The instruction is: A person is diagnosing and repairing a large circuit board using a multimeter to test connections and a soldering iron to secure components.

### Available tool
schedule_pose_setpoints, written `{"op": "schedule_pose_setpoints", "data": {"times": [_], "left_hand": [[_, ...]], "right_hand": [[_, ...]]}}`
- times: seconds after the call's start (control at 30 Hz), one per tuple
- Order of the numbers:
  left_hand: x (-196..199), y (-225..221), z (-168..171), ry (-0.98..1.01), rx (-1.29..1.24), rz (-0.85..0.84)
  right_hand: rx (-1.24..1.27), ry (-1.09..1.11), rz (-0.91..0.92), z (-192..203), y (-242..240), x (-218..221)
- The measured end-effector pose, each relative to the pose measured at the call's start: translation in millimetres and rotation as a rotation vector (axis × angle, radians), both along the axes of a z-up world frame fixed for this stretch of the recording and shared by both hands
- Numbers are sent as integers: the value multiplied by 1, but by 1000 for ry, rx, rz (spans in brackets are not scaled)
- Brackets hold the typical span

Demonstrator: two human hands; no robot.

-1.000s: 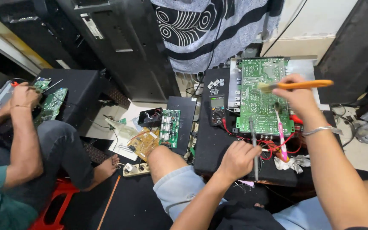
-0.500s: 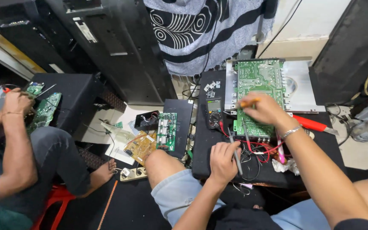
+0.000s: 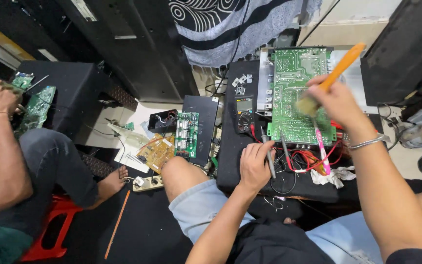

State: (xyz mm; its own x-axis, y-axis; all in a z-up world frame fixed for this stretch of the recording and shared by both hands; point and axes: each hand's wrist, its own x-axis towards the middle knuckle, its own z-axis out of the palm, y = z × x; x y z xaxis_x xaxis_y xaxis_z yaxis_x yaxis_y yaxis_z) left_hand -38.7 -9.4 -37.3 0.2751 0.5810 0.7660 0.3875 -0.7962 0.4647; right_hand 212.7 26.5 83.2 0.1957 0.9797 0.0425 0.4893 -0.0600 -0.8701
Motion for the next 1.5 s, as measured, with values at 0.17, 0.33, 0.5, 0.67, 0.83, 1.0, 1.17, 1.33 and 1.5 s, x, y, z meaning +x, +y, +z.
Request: {"op": "schedule_pose_setpoints", "data": {"times": [0.17,0.33,0.5,0.67,0.83,1.0,1.17,1.33,1.5], "left_hand": [[-3,-1,0,47,-31,-28],[-1,-1,-4,83,0,-36],[-1,-1,-1,96,-1,-40],[-2,-1,4,106,1,-46],[1,0,4,89,3,-54],[4,3,3,7,67,3],[4,2,6,-22,50,0],[2,2,-1,-20,21,-2],[2,2,1,-37,-7,-6]], "right_hand": [[73,-182,-444,-38,14,95],[-302,-387,-444,-47,6,130],[-320,-329,-411,-36,-4,113],[-260,-498,-421,-59,-8,113],[140,-561,-30,-29,-31,29],[-89,-713,325,8,-57,-63],[-210,-887,388,-22,-61,-74],[145,-279,125,-26,-59,-41],[-22,-583,40,-10,-58,-8]]}}
